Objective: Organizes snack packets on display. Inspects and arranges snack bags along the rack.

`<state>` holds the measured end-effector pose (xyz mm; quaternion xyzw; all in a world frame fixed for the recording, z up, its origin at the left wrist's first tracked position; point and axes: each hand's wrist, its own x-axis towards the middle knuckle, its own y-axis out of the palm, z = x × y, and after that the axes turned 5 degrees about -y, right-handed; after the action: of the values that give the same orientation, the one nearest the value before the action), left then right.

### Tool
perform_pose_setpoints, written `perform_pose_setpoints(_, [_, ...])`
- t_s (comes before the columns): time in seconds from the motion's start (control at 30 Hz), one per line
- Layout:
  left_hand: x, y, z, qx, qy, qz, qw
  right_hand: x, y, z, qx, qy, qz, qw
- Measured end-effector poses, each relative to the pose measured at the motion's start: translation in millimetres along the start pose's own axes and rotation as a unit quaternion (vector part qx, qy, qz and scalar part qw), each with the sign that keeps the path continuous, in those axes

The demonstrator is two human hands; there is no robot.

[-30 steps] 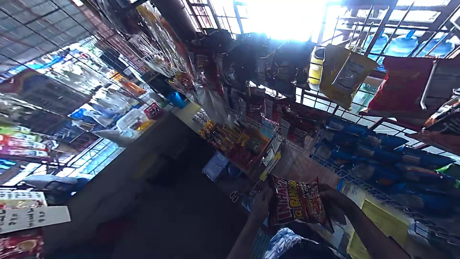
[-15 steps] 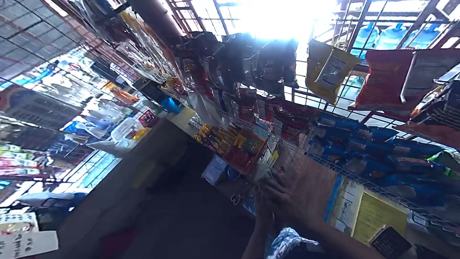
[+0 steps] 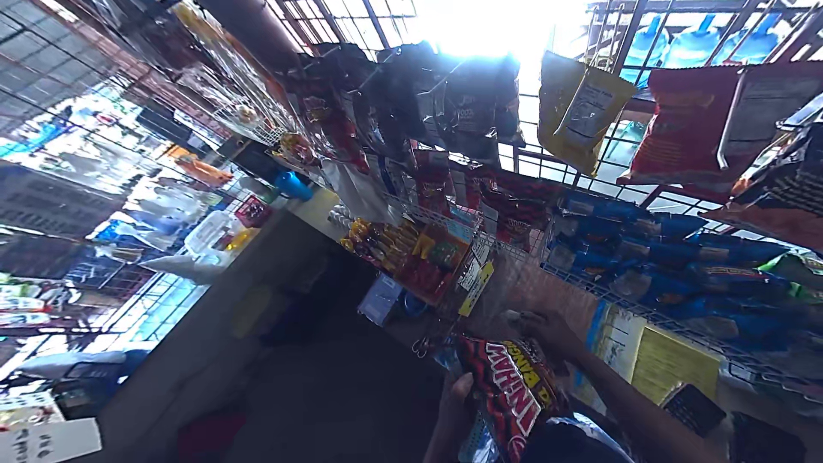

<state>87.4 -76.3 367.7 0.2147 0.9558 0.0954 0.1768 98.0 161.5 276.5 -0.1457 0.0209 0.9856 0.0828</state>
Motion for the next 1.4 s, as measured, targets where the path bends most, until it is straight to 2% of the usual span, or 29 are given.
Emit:
perform_pose_setpoints(0.03, [2,-2,-3,0.027,0.013,0.025,0.999,2,-6,5,-0.031,-0.002,-0.026,0.999])
perform_pose_setpoints(0.1, [11,-3,-6,0.061,0.037,0.062,0.996,-4,-7,35,-0.034,-0.078,-0.041,0.996])
perform_pose_setpoints(0.17, [18,1,-6,0.071,0.051,0.096,0.992,-15,7,72,0.006,-0.178,0.060,0.982])
perform_pose_setpoints(0.2, [22,6,-6,0.074,0.062,0.108,0.989,-16,16,84,0.009,-0.194,0.126,0.973])
perform_pose_setpoints(0.27, [24,13,-8,0.066,0.079,0.088,0.991,-9,25,80,0.002,-0.166,0.192,0.967])
perform_pose_setpoints(0.37, [11,14,-6,0.025,0.052,0.008,0.998,-1,16,30,-0.021,-0.077,0.211,0.974])
perform_pose_setpoints(0.43, [5,9,-1,-0.010,0.015,-0.048,0.999,-4,5,4,-0.099,0.000,0.216,0.971])
perform_pose_setpoints(0.5, [2,1,1,-0.029,0.013,-0.077,0.997,-5,-8,-5,-0.144,0.060,0.157,0.975])
perform_pose_setpoints(0.53, [4,-2,-1,-0.021,0.023,-0.081,0.996,-6,-13,1,-0.128,0.047,0.089,0.987])
perform_pose_setpoints(0.6, [12,-3,-3,0.011,0.057,-0.079,0.995,-12,-9,44,-0.049,-0.065,-0.041,0.996])
perform_pose_setpoints(0.67, [22,7,0,0.022,0.095,-0.085,0.992,-30,15,92,0.007,-0.207,-0.041,0.977])
perform_pose_setpoints(0.73, [33,25,0,-0.004,0.135,-0.106,0.985,-41,52,101,-0.089,-0.330,-0.021,0.939])
perform_pose_setpoints(0.8, [37,37,-4,-0.027,0.152,-0.140,0.978,-37,76,73,-0.167,-0.390,-0.082,0.902])
perform_pose_setpoints(0.83, [37,39,-7,-0.038,0.133,-0.165,0.976,-30,76,57,-0.144,-0.380,-0.121,0.905])
perform_pose_setpoints(0.87, [35,38,-11,-0.044,0.110,-0.187,0.975,-23,69,46,-0.089,-0.336,-0.137,0.928])
perform_pose_setpoints(0.93, [31,35,-16,-0.073,0.088,-0.200,0.973,-12,47,30,0.065,-0.175,-0.101,0.977])
perform_pose_setpoints(0.97, [30,32,-16,-0.079,0.088,-0.195,0.974,-10,39,26,0.150,-0.081,-0.061,0.983])
perform_pose_setpoints(1.03, [29,27,-13,-0.071,0.092,-0.182,0.976,-8,31,17,0.274,0.069,0.035,0.959])
perform_pose_setpoints(1.07, [28,25,-13,-0.070,0.091,-0.181,0.977,-9,30,13,0.294,0.112,0.060,0.947])
perform_pose_setpoints(1.13, [25,23,-19,-0.073,0.086,-0.185,0.976,-16,31,5,0.255,0.128,0.070,0.956])
perform_pose_setpoints(1.23, [25,19,-30,-0.072,0.084,-0.197,0.974,-23,29,18,0.206,0.067,0.051,0.975])
perform_pose_setpoints(1.33, [36,14,-40,-0.079,0.107,-0.192,0.972,-5,25,25,0.233,0.031,0.046,0.971])
perform_pose_setpoints(1.4, [47,14,-49,-0.069,0.111,-0.186,0.974,12,21,25,0.208,0.031,0.036,0.977])
